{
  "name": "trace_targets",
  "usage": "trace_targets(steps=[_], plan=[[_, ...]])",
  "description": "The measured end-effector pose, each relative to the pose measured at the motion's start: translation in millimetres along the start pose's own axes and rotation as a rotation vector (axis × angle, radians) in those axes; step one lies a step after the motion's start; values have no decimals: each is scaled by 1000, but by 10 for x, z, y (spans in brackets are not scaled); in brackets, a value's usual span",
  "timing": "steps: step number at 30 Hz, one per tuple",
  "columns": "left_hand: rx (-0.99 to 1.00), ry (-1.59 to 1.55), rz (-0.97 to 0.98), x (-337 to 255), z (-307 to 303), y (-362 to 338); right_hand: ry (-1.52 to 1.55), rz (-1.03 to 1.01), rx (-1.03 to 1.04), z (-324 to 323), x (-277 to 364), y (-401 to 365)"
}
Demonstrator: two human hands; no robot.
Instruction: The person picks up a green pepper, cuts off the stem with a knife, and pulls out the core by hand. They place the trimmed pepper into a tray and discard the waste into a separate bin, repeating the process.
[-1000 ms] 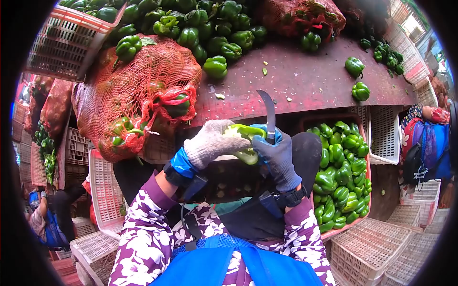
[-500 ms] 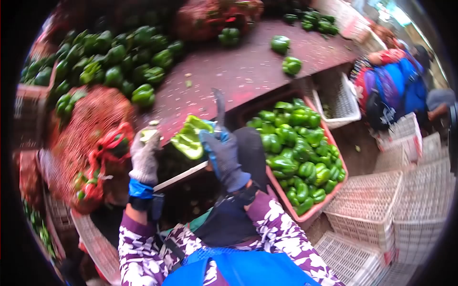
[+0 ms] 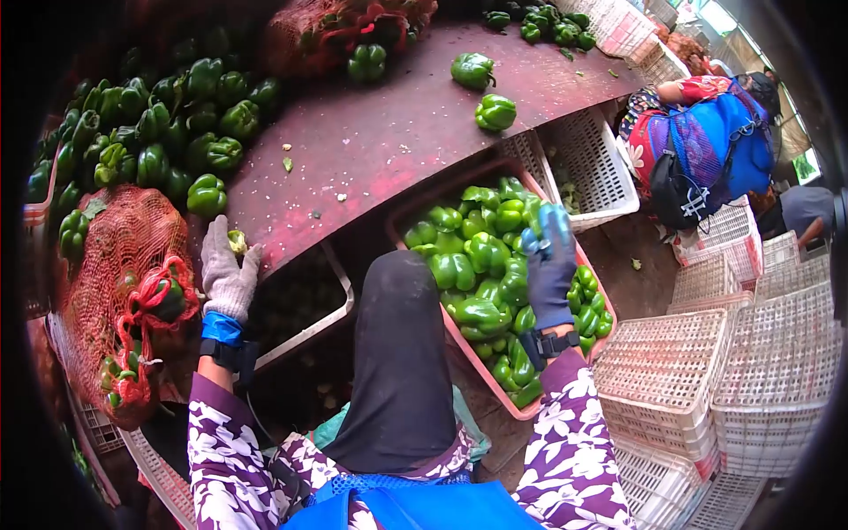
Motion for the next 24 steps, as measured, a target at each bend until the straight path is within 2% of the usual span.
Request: trace_targets(steps=[1, 2, 3, 4, 5, 6, 7, 8, 10, 13, 14, 16, 17, 18, 20, 22, 24], plan=[[23, 44, -21, 63, 9, 70, -80, -66, 394, 489, -321, -480], [41, 87, -42, 134, 3, 155, -114, -34, 361, 545, -495, -625], [-34, 103, -46, 137, -42, 219, -41, -10, 360, 520, -544, -609], [47, 60, -157, 57, -162, 281, -60, 51, 404, 558, -560, -571], [28, 51, -82, 85, -172, 280, 12, 90, 454, 553, -534, -550], [-36, 21, -107, 190, -161, 270, 59, 95, 450, 547, -548, -558], [73, 87, -219, 195, -172, 315, 27, 36, 469, 566, -570, -580], [127, 83, -238, 209, -125, 310, 41, 40, 456, 535, -590, -604], [-29, 171, -29, -109, -356, 241, 154, 93, 384, 383, -359, -541], [-69, 51, 89, -176, -485, 404, 79, 57, 222, 139, -77, -529], [28, 7, -11, -91, -460, 549, 98, 72, 167, 62, -1, -554], [-45, 102, -81, -6, -493, 801, 180, 124, 117, 12, 131, -583], [6, 218, -184, 91, -413, 920, 243, 163, 116, 31, 187, -595], [44, 229, -185, 210, -223, 1016, 304, 201, 111, 45, 240, -600], [302, 361, -294, 201, -52, 1106, 503, 426, 137, 96, 276, -616], [369, 351, -378, 342, 64, 1176, 694, 652, 171, 187, 282, -640], [420, 245, -473, 482, 109, 1180, 774, 711, 145, 197, 279, -591]])
Point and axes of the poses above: each hand's wrist, its own y-axis towards the middle knuckle, its own z-axis out of the palm, x = y × z, the point moved 10 cm from there along y, towards the middle knuckle, and after that the axes turned 4 degrees about -x, right-handed, at the moved point
